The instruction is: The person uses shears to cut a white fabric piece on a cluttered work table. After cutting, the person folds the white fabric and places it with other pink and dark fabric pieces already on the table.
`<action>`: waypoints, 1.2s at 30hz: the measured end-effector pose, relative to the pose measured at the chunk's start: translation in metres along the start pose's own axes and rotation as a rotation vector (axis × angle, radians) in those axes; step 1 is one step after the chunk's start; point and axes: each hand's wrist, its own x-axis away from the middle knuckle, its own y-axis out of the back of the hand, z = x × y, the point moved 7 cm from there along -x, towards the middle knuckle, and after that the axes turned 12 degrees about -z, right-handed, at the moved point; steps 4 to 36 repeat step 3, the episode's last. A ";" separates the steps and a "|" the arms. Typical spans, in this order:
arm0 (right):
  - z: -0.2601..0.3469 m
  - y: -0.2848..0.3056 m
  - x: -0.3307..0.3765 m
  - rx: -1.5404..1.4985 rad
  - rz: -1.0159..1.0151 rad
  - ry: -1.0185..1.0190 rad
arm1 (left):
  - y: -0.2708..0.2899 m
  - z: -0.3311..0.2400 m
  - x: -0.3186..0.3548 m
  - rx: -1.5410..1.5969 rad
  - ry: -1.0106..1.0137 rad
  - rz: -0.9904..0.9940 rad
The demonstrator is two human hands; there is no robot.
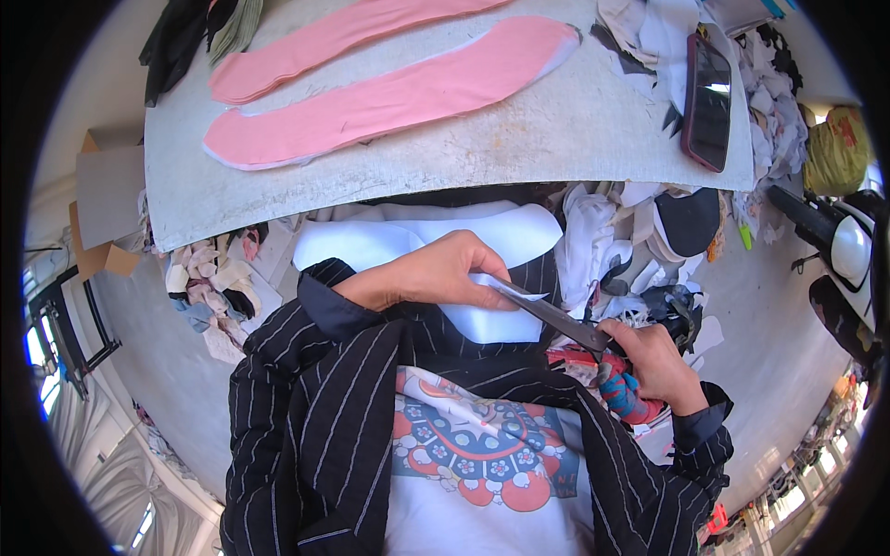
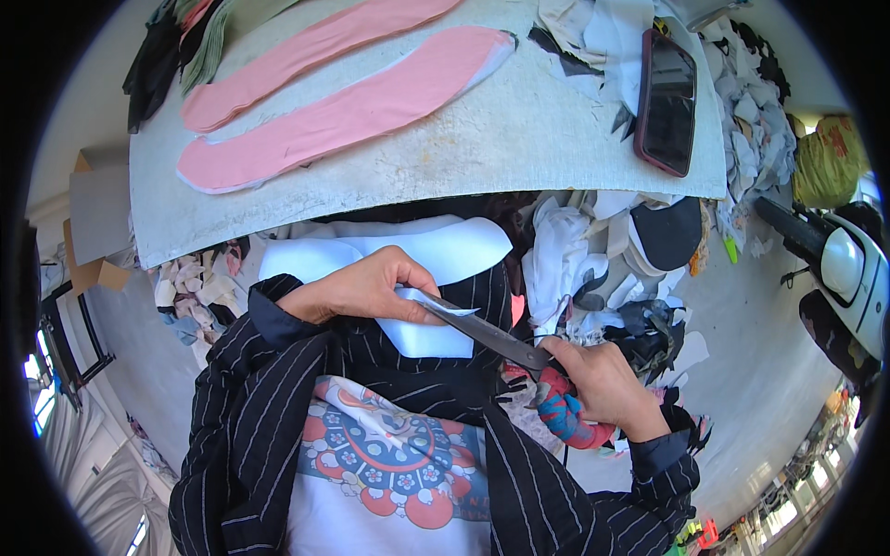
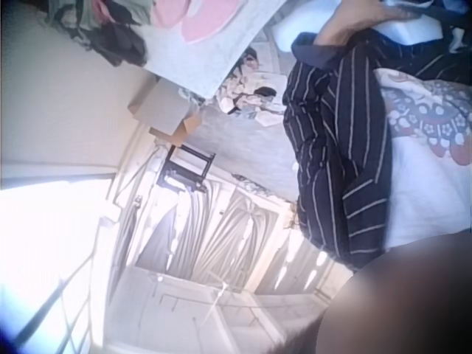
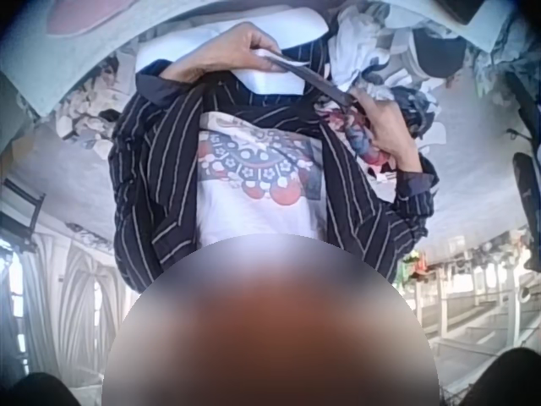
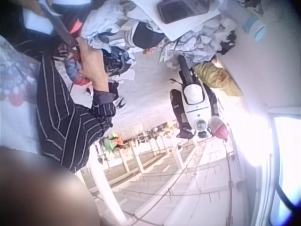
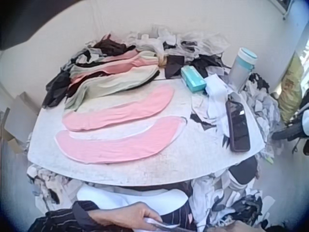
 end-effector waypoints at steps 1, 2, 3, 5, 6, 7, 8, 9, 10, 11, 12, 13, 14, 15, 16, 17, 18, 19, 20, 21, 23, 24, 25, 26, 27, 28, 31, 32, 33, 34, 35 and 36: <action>-0.002 -0.001 0.001 0.003 0.001 0.003 | 0.000 0.000 0.000 -0.001 -0.007 0.002; -0.005 -0.003 0.003 0.007 0.018 -0.010 | -0.001 0.000 -0.001 -0.002 -0.011 0.004; -0.007 -0.005 0.005 0.011 0.035 -0.022 | -0.001 0.000 -0.001 -0.020 -0.009 0.010; -0.007 -0.005 0.005 0.011 0.035 -0.022 | -0.001 0.000 -0.001 -0.020 -0.009 0.010; -0.007 -0.005 0.005 0.011 0.035 -0.022 | -0.001 0.000 -0.001 -0.020 -0.009 0.010; -0.007 -0.005 0.005 0.011 0.035 -0.022 | -0.001 0.000 -0.001 -0.020 -0.009 0.010; -0.007 -0.005 0.005 0.011 0.035 -0.022 | -0.001 0.000 -0.001 -0.020 -0.009 0.010; -0.007 -0.005 0.005 0.011 0.035 -0.022 | -0.001 0.000 -0.001 -0.020 -0.009 0.010; -0.007 -0.005 0.005 0.011 0.035 -0.022 | -0.001 0.000 -0.001 -0.020 -0.009 0.010; -0.007 -0.005 0.005 0.011 0.035 -0.022 | -0.001 0.000 -0.001 -0.020 -0.009 0.010; -0.007 -0.005 0.005 0.011 0.035 -0.022 | -0.001 0.000 -0.001 -0.020 -0.009 0.010; -0.007 -0.005 0.005 0.011 0.035 -0.022 | -0.001 0.000 -0.001 -0.020 -0.009 0.010; -0.007 -0.005 0.005 0.011 0.035 -0.022 | -0.001 0.000 -0.001 -0.020 -0.009 0.010; -0.007 -0.005 0.005 0.011 0.035 -0.022 | -0.001 0.000 -0.001 -0.020 -0.009 0.010; -0.007 -0.005 0.005 0.011 0.035 -0.022 | -0.001 0.000 -0.001 -0.020 -0.009 0.010; -0.007 -0.005 0.005 0.011 0.035 -0.022 | -0.001 0.000 -0.001 -0.020 -0.009 0.010; -0.007 -0.005 0.005 0.011 0.035 -0.022 | -0.001 0.000 -0.001 -0.020 -0.009 0.010; -0.007 -0.005 0.005 0.011 0.035 -0.022 | -0.001 0.000 -0.001 -0.020 -0.009 0.010; -0.007 -0.005 0.005 0.011 0.035 -0.022 | -0.001 0.000 -0.001 -0.020 -0.009 0.010; -0.007 -0.005 0.005 0.011 0.035 -0.022 | -0.001 0.000 -0.001 -0.020 -0.009 0.010; -0.007 -0.005 0.005 0.011 0.035 -0.022 | -0.001 0.000 -0.001 -0.020 -0.009 0.010; -0.007 -0.005 0.005 0.011 0.035 -0.022 | -0.001 0.000 -0.001 -0.020 -0.009 0.010; -0.007 -0.005 0.005 0.011 0.035 -0.022 | -0.001 0.000 -0.001 -0.020 -0.009 0.010; -0.007 -0.005 0.005 0.011 0.035 -0.022 | -0.001 0.000 -0.001 -0.020 -0.009 0.010; -0.007 -0.005 0.005 0.011 0.035 -0.022 | -0.001 0.000 -0.001 -0.020 -0.009 0.010; -0.007 -0.005 0.005 0.011 0.035 -0.022 | -0.001 0.000 -0.001 -0.020 -0.009 0.010; -0.007 -0.005 0.005 0.011 0.035 -0.022 | -0.001 0.000 -0.001 -0.020 -0.009 0.010; -0.007 -0.005 0.005 0.011 0.035 -0.022 | -0.001 0.000 -0.001 -0.020 -0.009 0.010; -0.007 -0.005 0.005 0.011 0.035 -0.022 | -0.001 0.000 -0.001 -0.020 -0.009 0.010; -0.007 -0.005 0.005 0.011 0.035 -0.022 | -0.001 0.000 -0.001 -0.020 -0.009 0.010; -0.007 -0.005 0.005 0.011 0.035 -0.022 | -0.001 0.000 -0.001 -0.020 -0.009 0.010; -0.007 -0.005 0.005 0.011 0.035 -0.022 | -0.001 0.000 -0.001 -0.020 -0.009 0.010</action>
